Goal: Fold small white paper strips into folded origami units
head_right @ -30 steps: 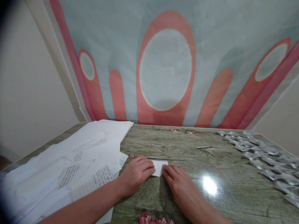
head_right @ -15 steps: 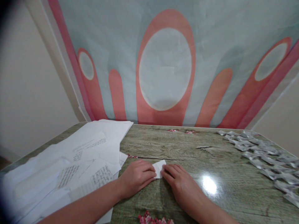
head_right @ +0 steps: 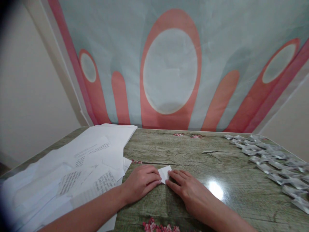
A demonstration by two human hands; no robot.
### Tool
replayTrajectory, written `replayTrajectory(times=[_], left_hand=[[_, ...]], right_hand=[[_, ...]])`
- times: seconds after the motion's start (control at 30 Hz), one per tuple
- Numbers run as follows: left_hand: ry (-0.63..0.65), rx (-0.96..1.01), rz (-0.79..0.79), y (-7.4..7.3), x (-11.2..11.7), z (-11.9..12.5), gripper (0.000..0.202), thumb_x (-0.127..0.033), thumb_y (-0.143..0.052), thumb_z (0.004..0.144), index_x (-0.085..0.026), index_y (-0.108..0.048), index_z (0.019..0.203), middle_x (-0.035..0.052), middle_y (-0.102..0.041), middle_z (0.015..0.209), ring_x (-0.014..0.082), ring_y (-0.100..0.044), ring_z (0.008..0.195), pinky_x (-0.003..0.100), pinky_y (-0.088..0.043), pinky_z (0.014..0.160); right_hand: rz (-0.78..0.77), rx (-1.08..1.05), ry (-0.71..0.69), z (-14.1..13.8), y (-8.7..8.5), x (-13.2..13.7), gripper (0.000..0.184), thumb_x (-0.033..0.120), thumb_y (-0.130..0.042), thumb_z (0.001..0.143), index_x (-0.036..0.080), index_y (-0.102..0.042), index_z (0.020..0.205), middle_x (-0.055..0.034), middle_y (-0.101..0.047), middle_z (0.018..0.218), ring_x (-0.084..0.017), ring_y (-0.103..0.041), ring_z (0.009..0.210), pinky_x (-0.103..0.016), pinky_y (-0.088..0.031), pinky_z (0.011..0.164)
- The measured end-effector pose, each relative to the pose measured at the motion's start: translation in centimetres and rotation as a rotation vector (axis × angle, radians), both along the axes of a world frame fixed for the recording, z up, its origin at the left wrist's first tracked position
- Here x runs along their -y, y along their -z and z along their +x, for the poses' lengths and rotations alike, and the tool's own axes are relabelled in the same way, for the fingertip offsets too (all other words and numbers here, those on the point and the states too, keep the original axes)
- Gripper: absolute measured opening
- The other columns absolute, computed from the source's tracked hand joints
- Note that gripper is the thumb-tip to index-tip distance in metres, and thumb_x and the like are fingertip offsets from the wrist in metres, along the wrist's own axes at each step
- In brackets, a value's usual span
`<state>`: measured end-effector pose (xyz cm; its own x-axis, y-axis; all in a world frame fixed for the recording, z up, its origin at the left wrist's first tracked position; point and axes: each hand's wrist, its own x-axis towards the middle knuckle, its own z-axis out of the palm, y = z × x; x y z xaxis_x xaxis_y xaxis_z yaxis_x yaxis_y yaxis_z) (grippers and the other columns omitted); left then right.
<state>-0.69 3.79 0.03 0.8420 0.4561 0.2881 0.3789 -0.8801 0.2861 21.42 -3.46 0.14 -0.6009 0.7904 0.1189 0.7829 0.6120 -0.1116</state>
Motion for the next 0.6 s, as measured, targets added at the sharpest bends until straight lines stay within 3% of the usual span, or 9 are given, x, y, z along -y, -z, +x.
replayTrajectory(times=[0.3, 0.6], left_hand=[[-0.105, 0.095, -0.236, -0.2, -0.1, 1.0, 0.016, -0.024, -0.051, 0.088, -0.018, -0.064, 0.084, 0.0028, -0.061, 0.087, 0.0156, -0.055, 0.086, 0.025, -0.042, 0.077], [-0.226, 0.167, -0.314, 0.3, 0.0, 1.8, 0.006, -0.02, -0.056, 0.083, -0.017, -0.06, 0.08, 0.002, -0.057, 0.083, 0.0158, -0.054, 0.082, 0.025, -0.042, 0.073]], right_hand=[[-0.022, -0.01, -0.015, 0.0, -0.7, 0.0, 0.064, -0.001, -0.046, 0.069, 0.023, -0.049, 0.128, -0.0099, -0.049, 0.133, -0.024, -0.046, 0.121, -0.041, -0.039, 0.099], [-0.103, -0.056, -0.047, 1.1, -0.8, -0.1, 0.072, -0.001, -0.045, 0.067, 0.024, -0.04, 0.135, -0.0066, -0.04, 0.14, -0.022, -0.039, 0.127, -0.04, -0.035, 0.103]])
